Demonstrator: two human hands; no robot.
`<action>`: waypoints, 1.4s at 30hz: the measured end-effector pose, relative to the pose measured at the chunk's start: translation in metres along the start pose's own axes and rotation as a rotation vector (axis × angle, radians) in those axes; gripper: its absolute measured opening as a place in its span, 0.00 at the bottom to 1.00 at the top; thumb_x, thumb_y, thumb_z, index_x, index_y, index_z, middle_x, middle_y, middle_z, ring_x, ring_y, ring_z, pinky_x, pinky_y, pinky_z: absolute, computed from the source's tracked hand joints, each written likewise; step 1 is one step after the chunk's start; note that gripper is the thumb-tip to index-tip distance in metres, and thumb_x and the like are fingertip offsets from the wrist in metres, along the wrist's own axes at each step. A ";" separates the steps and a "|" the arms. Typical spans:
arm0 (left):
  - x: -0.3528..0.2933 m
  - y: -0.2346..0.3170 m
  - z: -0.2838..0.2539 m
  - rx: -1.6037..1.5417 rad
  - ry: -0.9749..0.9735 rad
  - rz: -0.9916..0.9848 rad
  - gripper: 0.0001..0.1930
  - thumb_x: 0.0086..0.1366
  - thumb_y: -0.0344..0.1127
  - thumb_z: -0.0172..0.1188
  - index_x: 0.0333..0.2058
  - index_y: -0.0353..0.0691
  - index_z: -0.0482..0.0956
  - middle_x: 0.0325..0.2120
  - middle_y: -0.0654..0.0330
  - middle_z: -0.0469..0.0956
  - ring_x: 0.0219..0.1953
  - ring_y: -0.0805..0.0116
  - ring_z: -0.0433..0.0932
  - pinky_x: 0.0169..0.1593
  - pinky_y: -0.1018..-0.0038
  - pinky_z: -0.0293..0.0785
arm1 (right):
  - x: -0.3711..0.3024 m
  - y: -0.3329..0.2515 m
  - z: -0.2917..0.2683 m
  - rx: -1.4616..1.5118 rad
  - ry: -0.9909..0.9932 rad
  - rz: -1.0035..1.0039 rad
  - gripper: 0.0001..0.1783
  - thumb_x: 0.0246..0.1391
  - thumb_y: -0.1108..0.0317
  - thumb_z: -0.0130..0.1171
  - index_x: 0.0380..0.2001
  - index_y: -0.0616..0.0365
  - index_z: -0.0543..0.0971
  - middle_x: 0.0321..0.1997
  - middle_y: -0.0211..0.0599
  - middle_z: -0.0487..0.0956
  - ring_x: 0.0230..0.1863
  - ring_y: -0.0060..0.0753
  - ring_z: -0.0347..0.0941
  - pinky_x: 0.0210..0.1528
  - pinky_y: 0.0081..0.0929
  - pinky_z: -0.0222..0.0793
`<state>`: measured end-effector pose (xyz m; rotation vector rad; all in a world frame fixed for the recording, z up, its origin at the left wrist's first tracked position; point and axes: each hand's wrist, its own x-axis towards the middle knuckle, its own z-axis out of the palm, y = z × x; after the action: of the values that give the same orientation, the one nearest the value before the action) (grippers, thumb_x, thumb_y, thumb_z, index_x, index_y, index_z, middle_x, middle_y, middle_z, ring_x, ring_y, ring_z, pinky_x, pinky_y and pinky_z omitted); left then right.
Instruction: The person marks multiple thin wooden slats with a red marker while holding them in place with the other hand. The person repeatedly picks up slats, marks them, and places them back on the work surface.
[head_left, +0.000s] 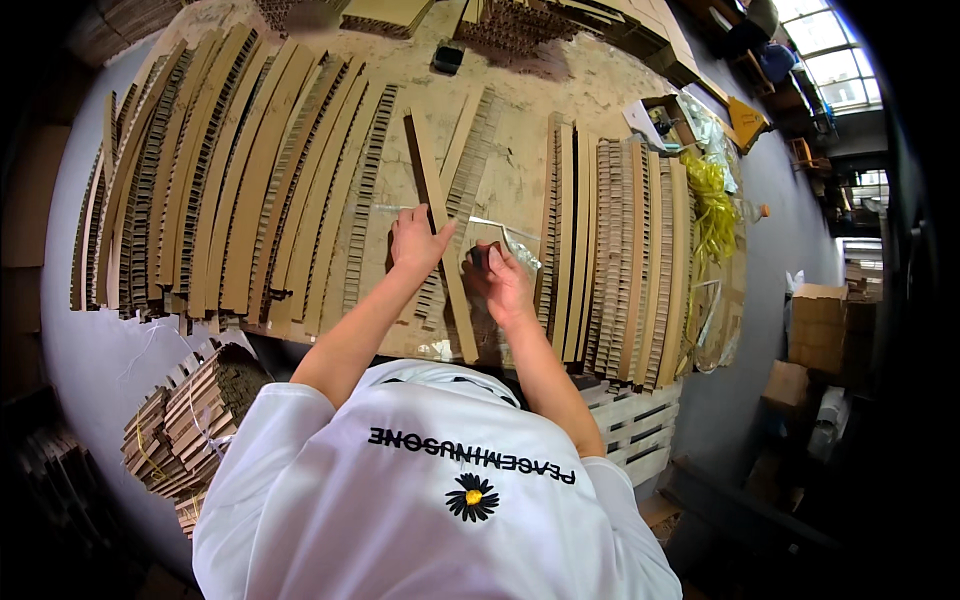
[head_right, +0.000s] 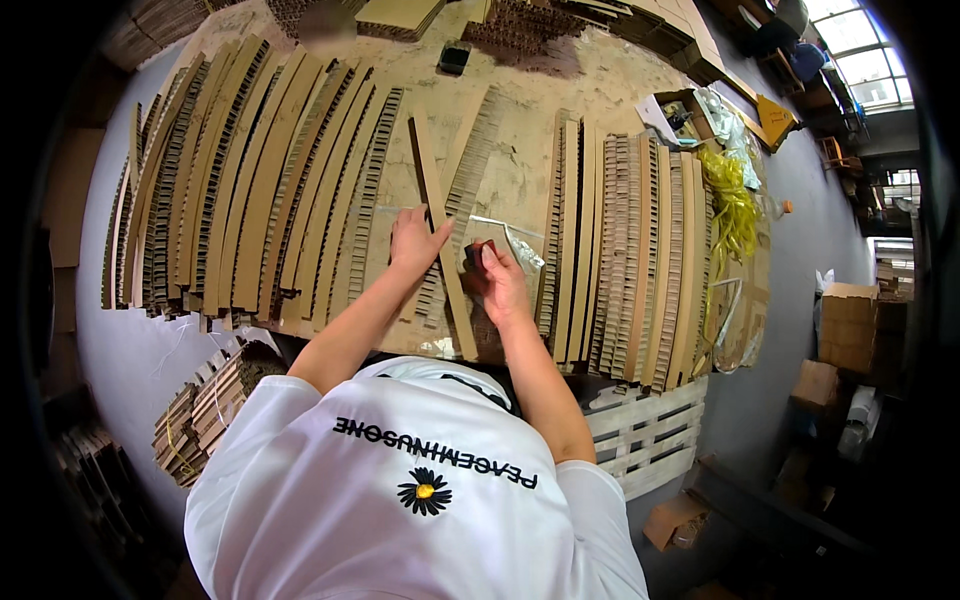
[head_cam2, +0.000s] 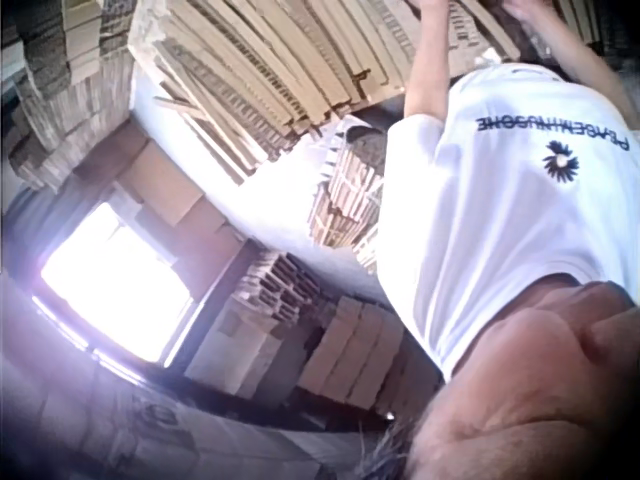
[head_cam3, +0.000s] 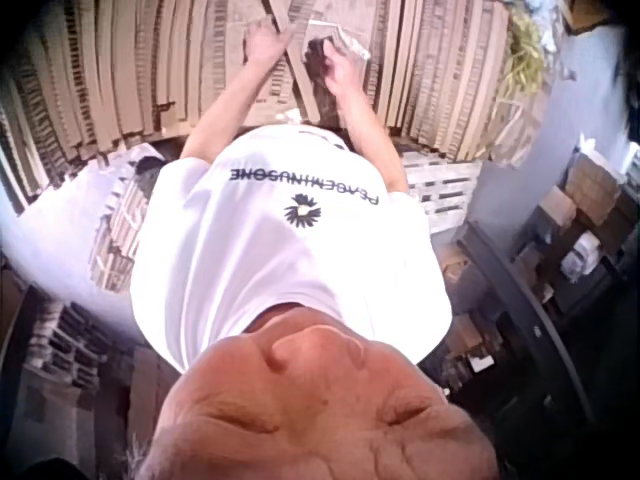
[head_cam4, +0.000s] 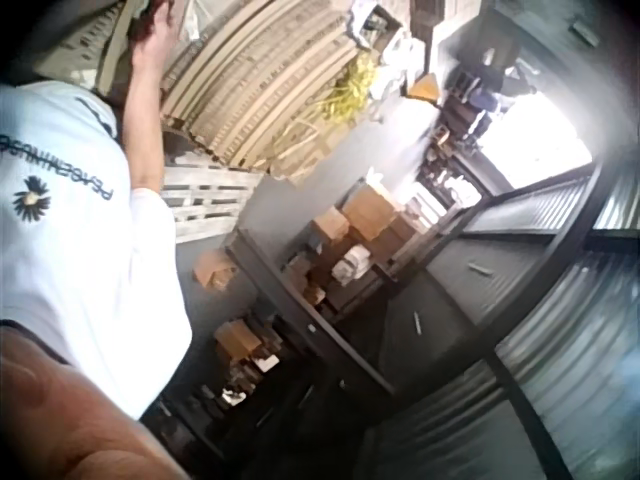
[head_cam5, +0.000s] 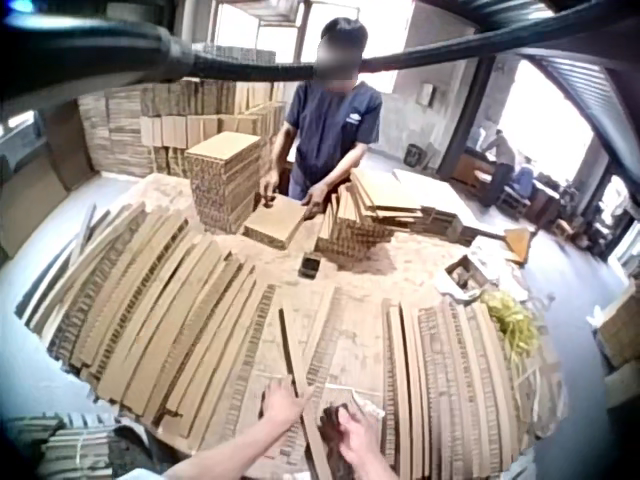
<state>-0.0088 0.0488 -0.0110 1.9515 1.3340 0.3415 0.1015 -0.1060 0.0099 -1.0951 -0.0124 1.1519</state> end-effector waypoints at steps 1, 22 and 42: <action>-0.001 -0.001 0.003 -0.036 -0.015 0.008 0.32 0.60 0.53 0.66 0.58 0.41 0.72 0.52 0.48 0.72 0.57 0.44 0.69 0.58 0.54 0.70 | 0.001 0.009 0.001 -0.001 0.001 -0.026 0.18 0.62 0.57 0.63 0.50 0.52 0.77 0.47 0.35 0.80 0.49 0.36 0.77 0.55 0.42 0.72; -0.041 0.054 0.028 0.110 0.290 0.322 0.13 0.60 0.35 0.61 0.43 0.38 0.79 0.43 0.52 0.74 0.47 0.49 0.74 0.47 0.57 0.75 | 0.010 -0.053 -0.041 0.043 0.055 -0.045 0.13 0.62 0.60 0.64 0.45 0.52 0.80 0.44 0.30 0.82 0.45 0.32 0.78 0.48 0.39 0.74; -0.067 0.031 0.020 0.664 0.073 0.287 0.11 0.55 0.29 0.61 0.38 0.35 0.76 0.39 0.51 0.73 0.42 0.49 0.74 0.43 0.59 0.74 | 0.002 -0.045 -0.056 -0.033 -0.035 0.021 0.11 0.63 0.62 0.62 0.43 0.56 0.79 0.43 0.32 0.82 0.47 0.31 0.78 0.56 0.42 0.73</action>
<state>-0.0040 -0.0253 0.0086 2.7184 1.3168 0.1034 0.1632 -0.1421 0.0114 -1.1063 -0.0479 1.1931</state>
